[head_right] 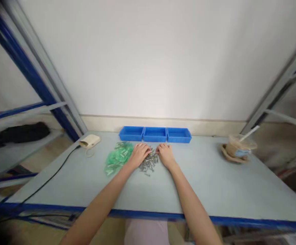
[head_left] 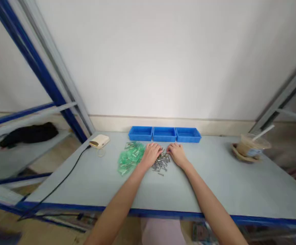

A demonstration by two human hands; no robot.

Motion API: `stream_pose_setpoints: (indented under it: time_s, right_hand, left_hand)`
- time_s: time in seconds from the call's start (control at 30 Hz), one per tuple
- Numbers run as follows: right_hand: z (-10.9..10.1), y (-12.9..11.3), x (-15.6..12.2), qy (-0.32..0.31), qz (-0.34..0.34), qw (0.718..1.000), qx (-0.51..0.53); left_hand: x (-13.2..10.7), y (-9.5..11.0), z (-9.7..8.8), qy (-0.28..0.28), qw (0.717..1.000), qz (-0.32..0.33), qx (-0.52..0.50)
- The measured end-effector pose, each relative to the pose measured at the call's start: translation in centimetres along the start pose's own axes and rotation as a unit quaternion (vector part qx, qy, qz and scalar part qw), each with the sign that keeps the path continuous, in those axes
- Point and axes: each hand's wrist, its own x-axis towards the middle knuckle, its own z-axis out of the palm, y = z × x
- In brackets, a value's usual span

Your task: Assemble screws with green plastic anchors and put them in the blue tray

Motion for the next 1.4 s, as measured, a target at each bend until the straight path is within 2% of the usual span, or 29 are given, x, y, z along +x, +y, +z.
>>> stream_pose_setpoints:
  time_s: [0.23, 0.43, 0.6, 0.83, 1.0, 1.13, 1.27, 1.33, 1.4]
  right_hand:
    - [0.3, 0.4, -0.5, 0.01, 0.007, 0.999, 0.044]
    - [0.3, 0.5, -0.6, -0.008, 0.041, 0.993, 0.109]
    - [0.9, 0.9, -0.1, 0.024, 0.058, 0.978, 0.199]
    - [2.0, 1.6, 0.7, 0.033, 0.072, 0.956, 0.284]
    - [1.3, 0.9, 0.7, 0.06, 0.051, 0.932, 0.353]
    - [0.2, 0.5, 0.5, 0.061, 0.029, 0.937, 0.342]
    - [-0.3, 0.4, 0.1, 0.062, 0.05, 0.944, 0.321]
    - [-0.2, 0.4, 0.0, 0.044, 0.05, 0.933, 0.354]
    - [0.0, 0.3, 0.1, 0.027, 0.048, 0.907, 0.418]
  left_hand:
    - [-0.2, 0.0, 0.6, -0.02, 0.999, 0.033, -0.022]
    - [-0.2, 0.0, 0.6, -0.017, 0.999, 0.012, -0.048]
    - [-0.3, -0.1, 0.7, 0.006, 0.999, 0.018, -0.042]
    - [-0.1, 0.5, 0.2, 0.05, 0.998, 0.044, -0.001]
    - [0.3, 0.9, -0.3, 0.06, 0.998, 0.029, 0.021]
    - [0.4, 1.0, -0.2, 0.066, 0.998, 0.008, 0.007]
    - [0.3, 1.2, 0.2, 0.057, 0.998, 0.009, -0.025]
    - [0.3, 1.2, 0.3, 0.047, 0.999, 0.011, -0.022]
    - [0.4, 1.1, 0.4, 0.042, 0.999, 0.013, -0.016]
